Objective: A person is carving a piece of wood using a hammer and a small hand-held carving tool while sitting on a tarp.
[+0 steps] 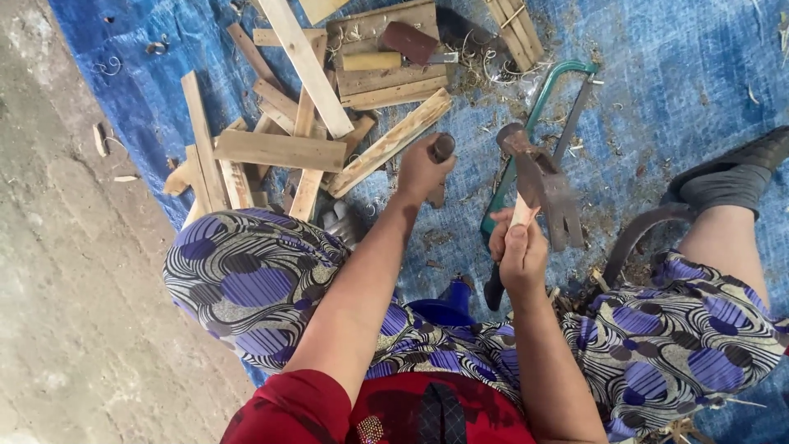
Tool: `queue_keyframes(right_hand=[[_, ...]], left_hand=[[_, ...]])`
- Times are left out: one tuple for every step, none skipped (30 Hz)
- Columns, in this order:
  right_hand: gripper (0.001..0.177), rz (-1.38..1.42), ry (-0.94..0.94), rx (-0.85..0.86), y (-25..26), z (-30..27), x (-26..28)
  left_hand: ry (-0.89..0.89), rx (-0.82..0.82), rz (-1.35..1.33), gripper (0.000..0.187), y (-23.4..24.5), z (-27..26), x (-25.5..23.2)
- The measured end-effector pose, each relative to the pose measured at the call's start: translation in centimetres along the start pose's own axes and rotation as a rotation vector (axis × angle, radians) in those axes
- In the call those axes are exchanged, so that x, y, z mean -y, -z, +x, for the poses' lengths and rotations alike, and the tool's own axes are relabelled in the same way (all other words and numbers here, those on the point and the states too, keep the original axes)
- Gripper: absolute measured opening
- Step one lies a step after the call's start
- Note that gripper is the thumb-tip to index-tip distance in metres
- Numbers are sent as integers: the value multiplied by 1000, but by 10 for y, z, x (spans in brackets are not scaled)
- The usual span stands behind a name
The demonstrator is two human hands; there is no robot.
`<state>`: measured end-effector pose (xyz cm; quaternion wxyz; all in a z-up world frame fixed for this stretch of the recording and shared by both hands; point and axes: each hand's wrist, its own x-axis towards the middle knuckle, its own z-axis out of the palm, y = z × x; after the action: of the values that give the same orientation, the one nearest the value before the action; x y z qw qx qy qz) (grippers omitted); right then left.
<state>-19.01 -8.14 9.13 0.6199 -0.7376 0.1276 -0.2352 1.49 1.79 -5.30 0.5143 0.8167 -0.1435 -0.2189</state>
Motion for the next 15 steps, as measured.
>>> queue_keyframes(right_hand=[[50,1,0,2,0,0,4],[52,-24,11,6,0,-1,9],[54,-49,22,11,0,-3,13],[54,-49,19,14,2,-8,7],[57,-50,29,37,4,-13,1],[60,-50,41,58,6,-17,-6],[60,-47,41,60,2,-24,-36],[57,37,35,91,-1,-27,-67],[54,121,29,122,-4,-31,-98],[54,119,34,123,-9,-21,-77],[53,-178,-158,144,-13,-12,-55],[53,-476,-346,152,-18,0,-34],[53,-480,-338,146,-17,0,-25],[52,-418,-343,126,-17,2,-17],[51,-356,-347,107,-18,4,-9]], left_hand=[[1,-2,0,49,-1,0,0],[0,-6,23,49,-2,-2,1],[0,-11,47,49,-3,-3,2],[4,-12,47,49,-1,-7,-5],[8,-21,69,49,2,-12,-12],[9,-31,93,49,6,-15,-19],[10,-32,95,49,6,-18,-20],[-11,-25,136,49,5,-18,-23],[-32,-18,178,51,5,-18,-27],[-35,-21,176,51,8,-25,-36],[-96,-54,177,45,11,-32,-46],[-163,-86,178,39,13,-36,-56],[-173,-88,175,39,12,-33,-49],[-112,-58,143,43,12,-30,-43],[-50,-28,111,47,12,-25,-36]])
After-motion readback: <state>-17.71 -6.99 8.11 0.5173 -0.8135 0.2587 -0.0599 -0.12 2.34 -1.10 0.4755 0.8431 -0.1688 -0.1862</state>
